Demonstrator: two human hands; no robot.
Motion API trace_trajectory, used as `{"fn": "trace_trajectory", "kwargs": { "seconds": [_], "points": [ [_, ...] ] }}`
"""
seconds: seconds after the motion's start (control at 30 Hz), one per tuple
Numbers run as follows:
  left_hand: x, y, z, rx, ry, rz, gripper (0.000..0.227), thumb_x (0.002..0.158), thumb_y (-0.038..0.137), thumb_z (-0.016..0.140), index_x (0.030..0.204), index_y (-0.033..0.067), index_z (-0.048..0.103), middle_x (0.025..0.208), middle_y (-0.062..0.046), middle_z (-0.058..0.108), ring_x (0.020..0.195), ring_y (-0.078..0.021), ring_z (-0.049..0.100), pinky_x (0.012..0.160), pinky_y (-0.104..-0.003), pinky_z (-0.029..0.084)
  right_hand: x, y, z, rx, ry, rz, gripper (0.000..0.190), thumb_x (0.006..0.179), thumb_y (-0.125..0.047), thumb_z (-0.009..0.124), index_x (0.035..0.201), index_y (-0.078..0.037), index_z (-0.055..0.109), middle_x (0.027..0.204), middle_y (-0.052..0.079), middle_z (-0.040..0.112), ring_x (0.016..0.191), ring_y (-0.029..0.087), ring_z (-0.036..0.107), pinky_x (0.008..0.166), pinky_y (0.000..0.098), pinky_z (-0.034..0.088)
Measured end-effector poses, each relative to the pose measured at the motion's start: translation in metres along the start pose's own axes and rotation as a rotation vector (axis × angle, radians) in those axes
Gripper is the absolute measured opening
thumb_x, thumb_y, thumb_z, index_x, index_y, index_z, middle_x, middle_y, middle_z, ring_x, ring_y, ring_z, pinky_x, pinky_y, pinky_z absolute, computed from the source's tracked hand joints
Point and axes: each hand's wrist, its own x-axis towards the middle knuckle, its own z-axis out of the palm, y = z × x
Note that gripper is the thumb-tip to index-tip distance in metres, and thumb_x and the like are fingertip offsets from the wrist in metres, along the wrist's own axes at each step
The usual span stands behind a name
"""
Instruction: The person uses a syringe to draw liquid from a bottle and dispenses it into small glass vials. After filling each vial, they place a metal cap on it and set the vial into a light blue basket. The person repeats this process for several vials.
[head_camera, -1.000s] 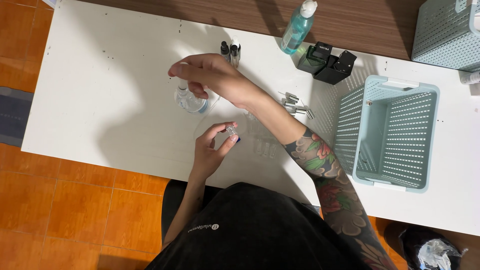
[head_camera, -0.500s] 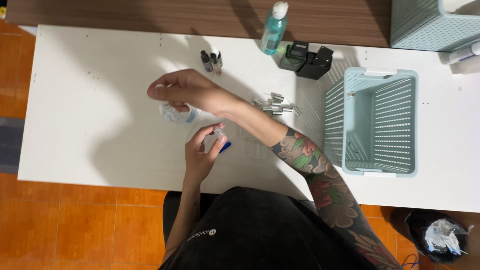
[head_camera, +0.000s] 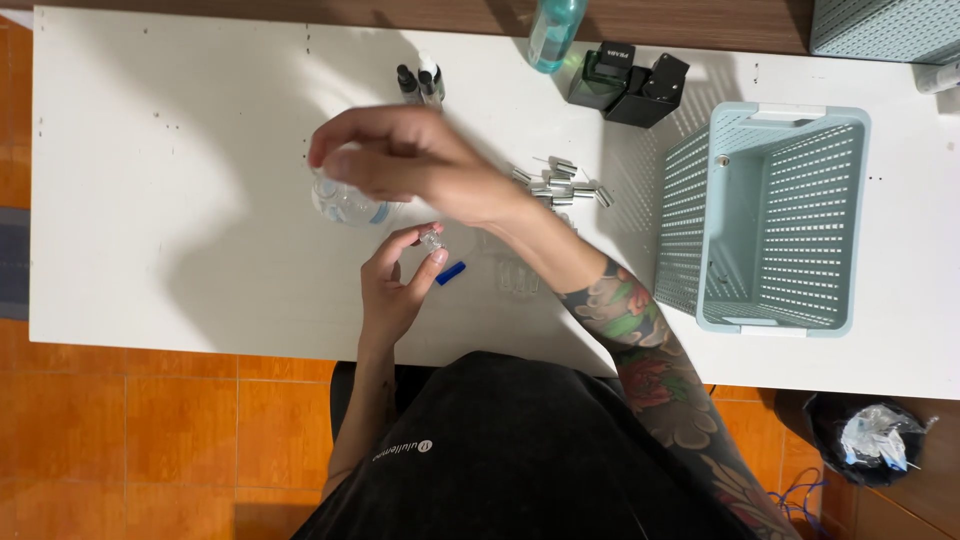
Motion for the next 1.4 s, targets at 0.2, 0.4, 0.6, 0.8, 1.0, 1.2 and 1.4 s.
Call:
{"fn": "trace_trajectory", "kwargs": {
  "seconds": [0.2, 0.4, 0.6, 0.8, 1.0, 1.2, 1.4],
  "points": [
    [-0.003, 0.000, -0.010, -0.018, -0.021, 0.038, 0.026, 0.093, 0.013, 0.079, 0.114, 0.0006, 0.072, 0.112, -0.013, 0.075, 0.110, -0.0284, 0.070, 0.107, -0.043, 0.047, -0.068, -0.016, -0.024, -0.073, 0.216, -0.111, 0.032, 0.095, -0.011, 0.063, 0.116, 0.013, 0.059, 0.076, 0.016, 0.056, 0.062, 0.017, 0.051, 0.063, 0.0304, 0.048],
    [-0.019, -0.034, -0.026, 0.030, 0.068, 0.231, 0.026, 0.089, 0.007, 0.082, 0.113, 0.0029, 0.073, 0.107, -0.010, 0.075, 0.108, -0.0295, 0.066, 0.115, -0.050, 0.037, -0.190, 0.018, -0.047, -0.642, 0.592, -0.022, 0.026, 0.094, 0.001, 0.070, 0.118, 0.011, 0.065, 0.093, 0.024, 0.069, 0.084, 0.033, 0.069, 0.091, 0.0458, 0.052],
    [-0.017, -0.035, -0.033, 0.077, 0.121, 0.270, 0.023, 0.092, 0.006, 0.078, 0.114, 0.0043, 0.072, 0.111, -0.009, 0.075, 0.119, -0.0332, 0.063, 0.126, -0.064, 0.010, -0.221, 0.026, -0.025, -1.054, 0.808, 0.217, 0.023, 0.100, -0.004, 0.069, 0.123, -0.004, 0.071, 0.101, 0.016, 0.075, 0.094, 0.035, 0.072, 0.090, 0.0479, 0.054],
    [-0.001, -0.035, -0.018, 0.029, 0.094, 0.245, 0.021, 0.094, 0.005, 0.076, 0.114, 0.0046, 0.072, 0.112, -0.010, 0.075, 0.129, -0.0368, 0.061, 0.122, -0.058, 0.030, -0.238, 0.052, -0.027, -1.237, 0.957, 0.301, 0.023, 0.101, -0.003, 0.070, 0.124, -0.006, 0.073, 0.099, 0.020, 0.074, 0.085, 0.037, 0.071, 0.078, 0.0483, 0.056],
    [0.006, -0.032, -0.012, 0.035, 0.105, 0.248, 0.021, 0.093, 0.005, 0.078, 0.112, 0.0003, 0.071, 0.108, -0.013, 0.074, 0.130, -0.0393, 0.060, 0.122, -0.057, 0.031, -0.253, 0.072, -0.034, -1.364, 0.987, 0.457, 0.027, 0.101, -0.002, 0.066, 0.127, -0.007, 0.071, 0.110, 0.025, 0.073, 0.093, 0.041, 0.073, 0.080, 0.0464, 0.059],
    [0.007, -0.037, -0.007, 0.081, 0.107, 0.237, 0.022, 0.096, 0.010, 0.077, 0.115, 0.0017, 0.071, 0.108, -0.014, 0.075, 0.134, -0.0388, 0.058, 0.125, -0.063, 0.012, -0.264, 0.091, -0.046, -1.477, 0.988, 0.579, 0.029, 0.101, -0.005, 0.065, 0.129, -0.010, 0.070, 0.122, 0.030, 0.067, 0.110, 0.047, 0.068, 0.089, 0.0531, 0.056],
    [0.015, -0.007, 0.000, 0.121, 0.129, 0.157, 0.026, 0.098, 0.016, 0.075, 0.122, 0.0059, 0.069, 0.127, -0.014, 0.070, 0.128, -0.0351, 0.063, 0.119, -0.056, 0.037, -0.263, 0.092, -0.048, -1.416, 1.033, 0.629, 0.032, 0.102, -0.013, 0.066, 0.133, -0.006, 0.067, 0.135, 0.031, 0.059, 0.094, 0.034, 0.075, 0.083, 0.0486, 0.060]
  ]
}}
